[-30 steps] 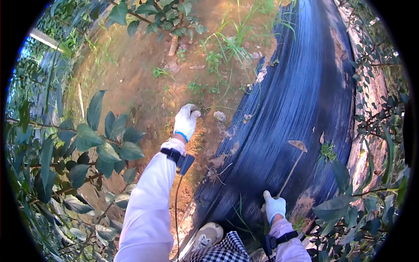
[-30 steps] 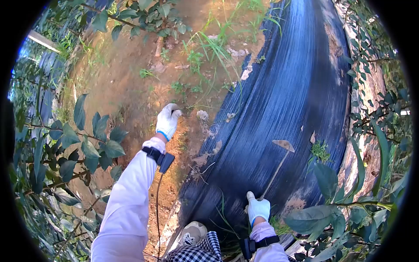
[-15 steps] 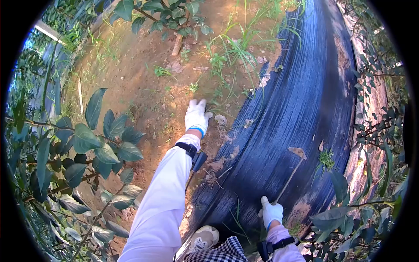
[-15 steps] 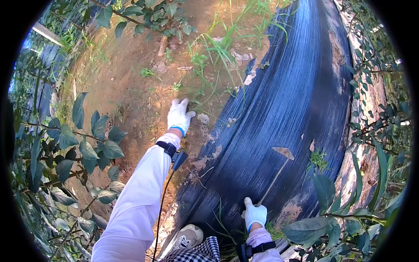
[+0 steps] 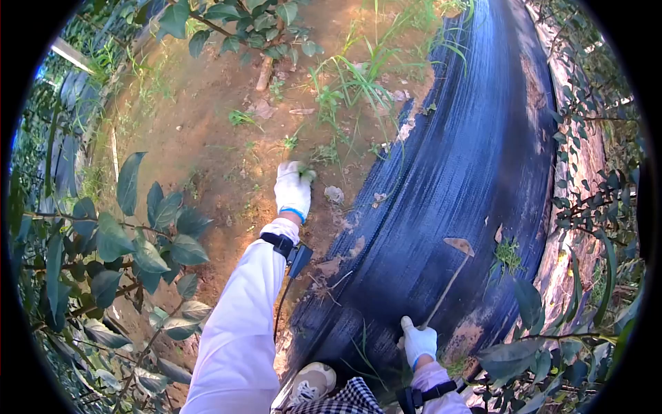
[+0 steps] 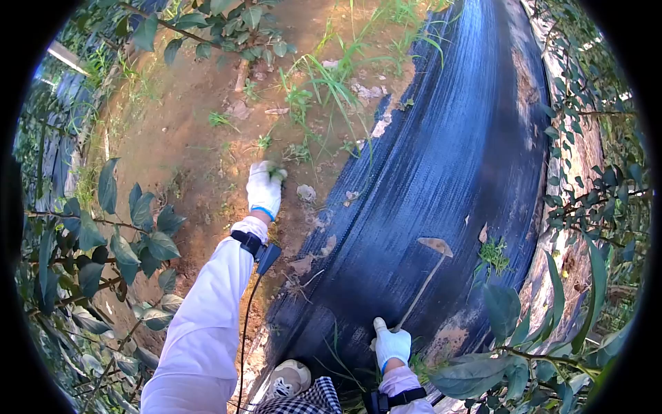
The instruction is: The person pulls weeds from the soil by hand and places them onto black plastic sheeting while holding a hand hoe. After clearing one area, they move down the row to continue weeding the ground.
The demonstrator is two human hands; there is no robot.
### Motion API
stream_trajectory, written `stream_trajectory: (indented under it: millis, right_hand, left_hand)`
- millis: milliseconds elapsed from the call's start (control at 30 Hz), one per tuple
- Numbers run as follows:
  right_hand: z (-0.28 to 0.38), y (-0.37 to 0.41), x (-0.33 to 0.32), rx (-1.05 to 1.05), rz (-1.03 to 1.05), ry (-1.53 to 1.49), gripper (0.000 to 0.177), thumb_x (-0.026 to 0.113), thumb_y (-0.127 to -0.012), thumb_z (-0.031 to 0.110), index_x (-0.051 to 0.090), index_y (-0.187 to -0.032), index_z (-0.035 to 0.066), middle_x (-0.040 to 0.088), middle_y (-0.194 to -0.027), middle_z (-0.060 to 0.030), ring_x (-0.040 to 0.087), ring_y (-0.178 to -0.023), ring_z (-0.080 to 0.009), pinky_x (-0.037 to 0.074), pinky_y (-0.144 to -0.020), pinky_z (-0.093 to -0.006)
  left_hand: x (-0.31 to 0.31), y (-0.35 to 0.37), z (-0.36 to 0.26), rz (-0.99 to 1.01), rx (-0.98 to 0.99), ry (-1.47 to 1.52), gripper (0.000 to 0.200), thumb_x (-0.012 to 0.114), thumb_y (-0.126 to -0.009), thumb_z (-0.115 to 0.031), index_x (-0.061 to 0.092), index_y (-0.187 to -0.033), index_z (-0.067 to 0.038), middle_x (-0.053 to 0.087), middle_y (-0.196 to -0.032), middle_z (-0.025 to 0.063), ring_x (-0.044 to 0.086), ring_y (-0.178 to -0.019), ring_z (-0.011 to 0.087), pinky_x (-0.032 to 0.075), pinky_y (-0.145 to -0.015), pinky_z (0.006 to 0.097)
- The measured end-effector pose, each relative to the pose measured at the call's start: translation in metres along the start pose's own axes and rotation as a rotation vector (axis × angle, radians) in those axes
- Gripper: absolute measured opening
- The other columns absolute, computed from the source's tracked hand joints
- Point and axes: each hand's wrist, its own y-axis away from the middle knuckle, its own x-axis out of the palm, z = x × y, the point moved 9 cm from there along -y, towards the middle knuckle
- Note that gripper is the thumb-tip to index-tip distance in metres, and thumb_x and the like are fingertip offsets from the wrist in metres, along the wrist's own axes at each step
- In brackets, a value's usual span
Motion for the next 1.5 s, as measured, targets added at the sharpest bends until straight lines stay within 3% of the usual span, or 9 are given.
stream_trajectory:
  millis: [67,233,433,500,700,833,1067,1233,1500]
  right_hand:
    - [-0.001,0.000,-0.001,0.007,-0.005,0.007,0.039,0.072,-0.083,0.033,0.059,-0.076,-0.003,0.058,-0.057,-0.0100,0.057,-0.047,-0.0207,0.046,-0.045,-0.0342]
    - [0.000,-0.002,0.002,-0.011,0.004,-0.012,0.039,0.072,-0.084,0.032,0.059,-0.075,-0.004,0.059,-0.056,-0.0100,0.057,-0.046,-0.0196,0.046,-0.045,-0.0333]
    - [-0.003,-0.004,0.001,-0.007,-0.013,-0.011,0.037,0.073,-0.084,0.028,0.058,-0.076,-0.005,0.057,-0.056,-0.0099,0.054,-0.043,-0.0174,0.045,-0.042,-0.0315]
    - [-0.002,-0.003,0.001,-0.001,0.007,-0.040,0.036,0.073,-0.084,0.028,0.058,-0.078,-0.005,0.057,-0.057,-0.0099,0.054,-0.043,-0.0176,0.045,-0.042,-0.0316]
    - [-0.003,-0.004,0.003,-0.007,0.010,-0.036,0.037,0.073,-0.084,0.029,0.058,-0.078,-0.004,0.058,-0.057,-0.0100,0.054,-0.044,-0.0183,0.046,-0.043,-0.0318]
    - [-0.001,-0.004,0.001,-0.012,0.016,0.045,0.037,0.073,-0.084,0.029,0.058,-0.076,-0.004,0.057,-0.054,-0.0100,0.055,-0.044,-0.0182,0.046,-0.043,-0.0320]
    - [0.007,0.003,0.000,-0.042,-0.016,0.049,0.038,0.072,-0.085,0.028,0.058,-0.070,-0.003,0.057,-0.053,-0.0097,0.054,-0.042,-0.0191,0.046,-0.044,-0.0326]
    - [0.001,-0.003,0.002,-0.028,0.022,0.035,0.039,0.072,-0.085,0.030,0.058,-0.069,-0.003,0.058,-0.054,-0.0101,0.055,-0.043,-0.0188,0.046,-0.045,-0.0324]
    - [0.000,-0.005,0.001,-0.005,0.013,0.056,0.038,0.071,-0.085,0.030,0.058,-0.071,-0.004,0.059,-0.054,-0.0108,0.055,-0.044,-0.0186,0.045,-0.046,-0.0322]
  left_hand:
    - [0.007,0.001,-0.028,-0.018,0.335,-0.198,0.021,0.062,-0.080,-0.015,0.062,-0.100,-0.009,0.066,-0.091,0.0174,0.063,-0.086,0.0370,0.049,-0.078,0.0440]
    - [0.044,0.006,-0.010,0.457,-0.006,-0.348,0.024,0.054,-0.089,-0.022,0.056,-0.110,-0.011,0.067,-0.089,0.0187,0.063,-0.090,0.0400,0.047,-0.077,0.0488]
    - [-0.029,0.006,0.042,-0.039,-0.370,0.406,0.033,0.057,-0.090,-0.031,0.056,-0.114,-0.008,0.063,-0.111,0.0224,0.059,-0.103,0.0387,0.046,-0.087,0.0459]
    - [-0.070,-0.007,0.075,-0.307,-0.162,-0.164,0.037,0.063,-0.086,-0.031,0.057,-0.115,-0.009,0.060,-0.117,0.0191,0.055,-0.111,0.0356,0.045,-0.091,0.0444]
    - [-0.044,-0.061,0.073,0.157,-0.123,-0.525,0.036,0.066,-0.080,-0.024,0.062,-0.112,-0.008,0.062,-0.108,0.0208,0.060,-0.101,0.0356,0.047,-0.089,0.0407]
    - [-0.077,-0.071,0.106,-0.390,-0.206,-0.113,0.030,0.064,-0.081,-0.022,0.062,-0.106,-0.004,0.065,-0.096,0.0204,0.060,-0.096,0.0396,0.046,-0.086,0.0429]
    - [-0.034,-0.097,0.076,0.153,-0.036,-0.363,0.038,0.068,-0.079,-0.023,0.060,-0.113,-0.008,0.060,-0.108,0.0199,0.057,-0.102,0.0378,0.047,-0.088,0.0441]
    - [-0.056,-0.096,0.056,-0.238,-0.305,-0.242,0.035,0.069,-0.080,-0.021,0.059,-0.109,-0.006,0.060,-0.104,0.0187,0.058,-0.102,0.0387,0.047,-0.089,0.0446]
    - [-0.043,-0.105,0.077,-0.230,-0.240,0.075,0.027,0.064,-0.084,-0.021,0.064,-0.104,-0.004,0.064,-0.101,0.0223,0.061,-0.096,0.0382,0.048,-0.085,0.0402]
